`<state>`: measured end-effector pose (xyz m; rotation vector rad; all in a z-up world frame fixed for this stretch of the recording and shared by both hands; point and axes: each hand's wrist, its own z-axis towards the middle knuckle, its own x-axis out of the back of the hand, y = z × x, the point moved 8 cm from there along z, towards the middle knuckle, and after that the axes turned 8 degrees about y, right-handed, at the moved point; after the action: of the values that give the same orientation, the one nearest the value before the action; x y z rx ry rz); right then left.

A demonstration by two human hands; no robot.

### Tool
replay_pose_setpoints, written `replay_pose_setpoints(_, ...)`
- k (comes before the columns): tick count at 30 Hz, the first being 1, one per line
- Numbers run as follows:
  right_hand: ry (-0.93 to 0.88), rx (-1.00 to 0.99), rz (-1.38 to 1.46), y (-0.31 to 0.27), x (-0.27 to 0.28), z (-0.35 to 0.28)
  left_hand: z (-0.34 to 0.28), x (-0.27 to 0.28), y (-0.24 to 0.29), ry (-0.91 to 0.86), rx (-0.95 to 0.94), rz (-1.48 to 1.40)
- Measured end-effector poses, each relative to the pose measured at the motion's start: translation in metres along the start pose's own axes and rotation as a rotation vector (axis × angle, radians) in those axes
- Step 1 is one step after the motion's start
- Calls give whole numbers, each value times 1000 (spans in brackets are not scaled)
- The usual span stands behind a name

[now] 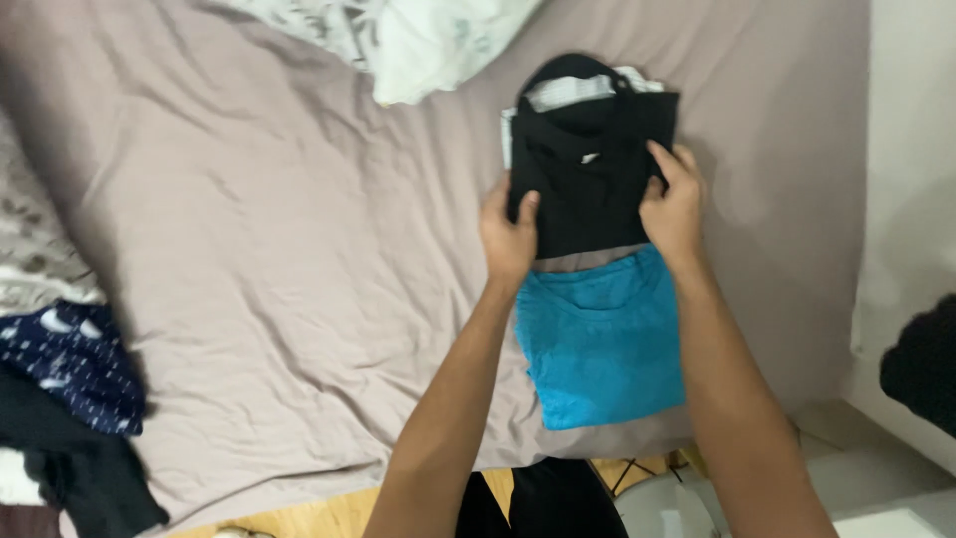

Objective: The person folds a white checkered sleeveless top, a blue t-shirt, and two black long-sleeved shirts on a bed. Each item is smoothed out, folded into a neat rectangle, and placed aside on the bed.

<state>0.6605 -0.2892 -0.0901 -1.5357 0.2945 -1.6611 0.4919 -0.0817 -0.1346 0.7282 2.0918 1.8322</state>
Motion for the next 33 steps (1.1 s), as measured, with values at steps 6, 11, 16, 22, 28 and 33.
replay_pose_setpoints(6,52,127,-185,-87,-1,-21,-14,57,10,14,-6,40)
replay_pose_setpoints(11,-28,293,-85,-180,-51,-67,-25,158,7,91,116,-51)
replay_pose_setpoints(16,-342,329,214,-287,-137,-134,-38,286,23,222,225,-115)
replay_pose_setpoints(22,-661,454,322,-444,-226,-221,-48,443,8,430,195,-174)
replay_pose_setpoints(28,-904,346,446,-567,-320,-302,-58,604,-18,614,195,-211)
replay_pose_setpoints(33,-1001,281,543,-615,-425,-351,-65,729,-47,769,223,-89)
